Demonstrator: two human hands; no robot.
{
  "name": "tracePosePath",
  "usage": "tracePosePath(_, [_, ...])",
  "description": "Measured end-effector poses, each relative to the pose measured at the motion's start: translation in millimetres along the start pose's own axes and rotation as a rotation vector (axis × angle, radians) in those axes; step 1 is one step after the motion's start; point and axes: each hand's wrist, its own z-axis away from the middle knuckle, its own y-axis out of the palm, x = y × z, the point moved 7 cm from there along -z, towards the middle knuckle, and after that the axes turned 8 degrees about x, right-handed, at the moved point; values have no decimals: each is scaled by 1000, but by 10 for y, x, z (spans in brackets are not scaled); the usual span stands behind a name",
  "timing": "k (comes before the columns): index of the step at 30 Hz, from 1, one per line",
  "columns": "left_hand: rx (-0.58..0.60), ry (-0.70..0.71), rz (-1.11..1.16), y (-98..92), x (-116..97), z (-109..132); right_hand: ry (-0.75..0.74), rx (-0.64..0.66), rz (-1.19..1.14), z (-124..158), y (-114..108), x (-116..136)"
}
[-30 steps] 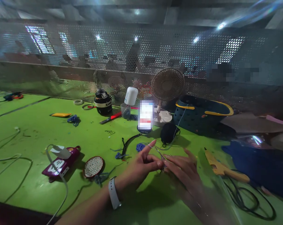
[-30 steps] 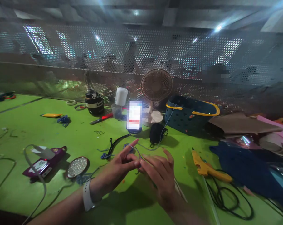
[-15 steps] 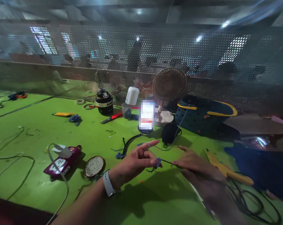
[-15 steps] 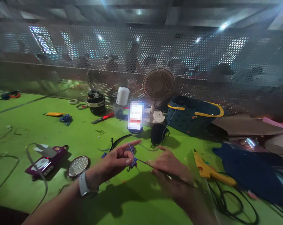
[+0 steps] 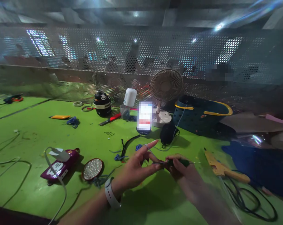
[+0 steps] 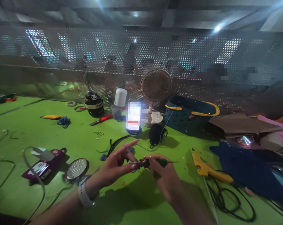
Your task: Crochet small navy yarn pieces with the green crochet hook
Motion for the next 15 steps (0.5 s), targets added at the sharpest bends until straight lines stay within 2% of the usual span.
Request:
tracePosePath(3, [-76, 15, -62, 16, 24, 15, -72, -103, 185, 28, 42, 143])
tracePosePath(9, [-194, -17, 135, 44, 130, 9, -416, -4, 663, 127, 217, 455])
tracePosePath(12, [-160, -52, 345, 101, 231, -8, -647, 45, 979, 231, 325, 540])
tracePosePath(15, [-68, -74, 507, 137, 297, -32, -780, 114, 1092, 267, 371, 617])
